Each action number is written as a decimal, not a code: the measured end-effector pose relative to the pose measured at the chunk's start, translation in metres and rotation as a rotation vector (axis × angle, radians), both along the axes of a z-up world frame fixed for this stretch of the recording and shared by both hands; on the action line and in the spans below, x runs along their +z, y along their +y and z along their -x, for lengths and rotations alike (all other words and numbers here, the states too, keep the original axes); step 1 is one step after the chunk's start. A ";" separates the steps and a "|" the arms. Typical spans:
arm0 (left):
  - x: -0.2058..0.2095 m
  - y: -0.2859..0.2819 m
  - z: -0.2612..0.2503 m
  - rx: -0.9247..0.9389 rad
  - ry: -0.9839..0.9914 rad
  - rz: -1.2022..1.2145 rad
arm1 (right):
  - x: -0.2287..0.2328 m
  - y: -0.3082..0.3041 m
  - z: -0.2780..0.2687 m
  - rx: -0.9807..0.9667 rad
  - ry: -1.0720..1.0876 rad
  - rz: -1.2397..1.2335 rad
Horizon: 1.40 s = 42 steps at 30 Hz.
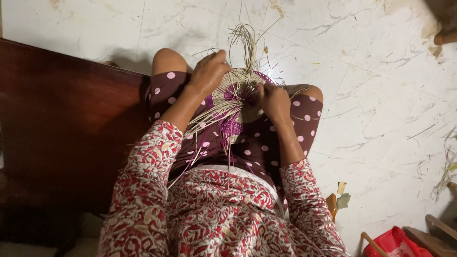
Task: A person is sitting on a low platform and weaving a decorative hand fan using natural and purple-dyed fibers.
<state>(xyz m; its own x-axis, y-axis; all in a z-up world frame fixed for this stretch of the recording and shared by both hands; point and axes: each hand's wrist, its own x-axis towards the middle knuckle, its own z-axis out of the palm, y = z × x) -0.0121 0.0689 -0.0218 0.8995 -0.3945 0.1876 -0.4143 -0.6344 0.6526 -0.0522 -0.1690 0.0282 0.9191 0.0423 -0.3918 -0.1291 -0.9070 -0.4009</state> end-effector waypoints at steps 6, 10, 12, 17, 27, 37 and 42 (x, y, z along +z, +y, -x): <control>0.000 0.000 -0.007 0.207 0.421 0.077 | -0.068 -0.039 0.007 -0.112 -0.167 0.012; -0.010 -0.002 -0.009 0.263 0.436 0.090 | -0.054 -0.033 0.003 -0.071 -0.219 0.043; -0.013 -0.005 -0.008 0.301 0.466 0.076 | -0.059 -0.035 0.003 -0.054 -0.219 0.068; -0.016 -0.005 -0.008 0.311 0.487 0.074 | -0.063 -0.036 0.004 -0.077 -0.185 0.085; -0.012 -0.006 -0.006 0.341 0.531 0.035 | -0.068 -0.038 0.003 -0.025 -0.148 0.133; -0.014 -0.008 -0.007 0.348 0.535 0.019 | -0.072 -0.041 0.004 -0.015 -0.152 0.142; -0.013 -0.008 -0.008 0.332 0.557 0.010 | -0.080 -0.044 0.005 -0.036 -0.134 0.151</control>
<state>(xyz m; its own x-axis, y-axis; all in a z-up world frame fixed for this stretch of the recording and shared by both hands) -0.0043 0.0613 -0.0352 0.9370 -0.0796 -0.3400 0.2048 -0.6632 0.7198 -0.0572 -0.2130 -0.0519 0.9633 -0.0413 -0.2654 -0.1169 -0.9540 -0.2760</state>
